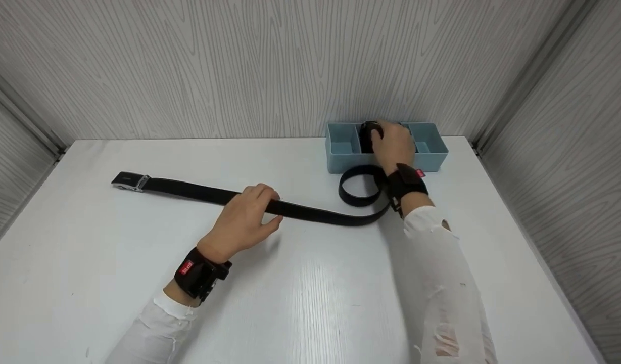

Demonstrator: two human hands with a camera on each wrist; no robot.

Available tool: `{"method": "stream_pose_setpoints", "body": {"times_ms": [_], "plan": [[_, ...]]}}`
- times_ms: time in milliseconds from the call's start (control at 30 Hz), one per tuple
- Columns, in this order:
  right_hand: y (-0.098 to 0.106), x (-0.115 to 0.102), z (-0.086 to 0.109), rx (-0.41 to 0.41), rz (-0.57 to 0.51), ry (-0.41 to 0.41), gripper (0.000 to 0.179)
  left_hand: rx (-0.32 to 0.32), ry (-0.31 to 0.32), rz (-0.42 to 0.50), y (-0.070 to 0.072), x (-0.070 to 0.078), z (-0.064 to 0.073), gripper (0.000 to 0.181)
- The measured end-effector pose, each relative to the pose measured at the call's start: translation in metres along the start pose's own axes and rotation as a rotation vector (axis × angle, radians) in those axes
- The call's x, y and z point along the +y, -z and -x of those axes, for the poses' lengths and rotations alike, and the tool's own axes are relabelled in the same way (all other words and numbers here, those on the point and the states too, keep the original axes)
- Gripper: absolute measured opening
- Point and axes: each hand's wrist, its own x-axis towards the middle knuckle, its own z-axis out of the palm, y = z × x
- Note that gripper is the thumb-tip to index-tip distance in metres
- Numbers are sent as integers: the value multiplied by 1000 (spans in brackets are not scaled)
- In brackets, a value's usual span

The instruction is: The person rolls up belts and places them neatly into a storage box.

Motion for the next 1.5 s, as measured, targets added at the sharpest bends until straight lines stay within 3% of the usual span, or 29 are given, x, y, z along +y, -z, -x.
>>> {"method": "stream_pose_setpoints", "body": {"times_ms": [67,133,233,300,400,533,600,900,1033,1167,1267,1367,1500], "plan": [[2,4,10,54,7,46,29,-65,21,-18,-2,-3,-1,40],[3,12,23,31,41,80,26,-135,23,-36,-6,-6,-2,43],[2,27,39,-158,136,132,31,-220,-1,-39,-12,-9,-6,45],[-1,33,46,-289,158,142,38,-241,-13,-38,-16,-12,-8,41],[-6,34,53,-348,149,137,39,-220,-8,-50,-20,-17,-10,35],[-8,22,68,-275,137,128,25,-199,-7,-48,-21,-18,-8,33],[-5,11,77,-281,144,120,22,-215,-19,-21,-20,-15,-5,37],[5,-36,115,-524,71,72,17,-261,7,96,-20,-14,1,49],[3,-40,126,-558,-8,-13,18,-243,45,69,-20,-11,-2,46],[0,-40,129,-565,-64,-133,27,-222,54,-27,-17,9,-3,37],[-4,-40,127,-550,-73,-176,31,-231,-3,-72,-16,28,-4,33],[-7,-42,126,-536,-65,-173,30,-244,-56,-82,-19,42,-6,35],[-9,-46,124,-521,14,-105,27,-224,-90,-88,-29,48,-8,33]]}}
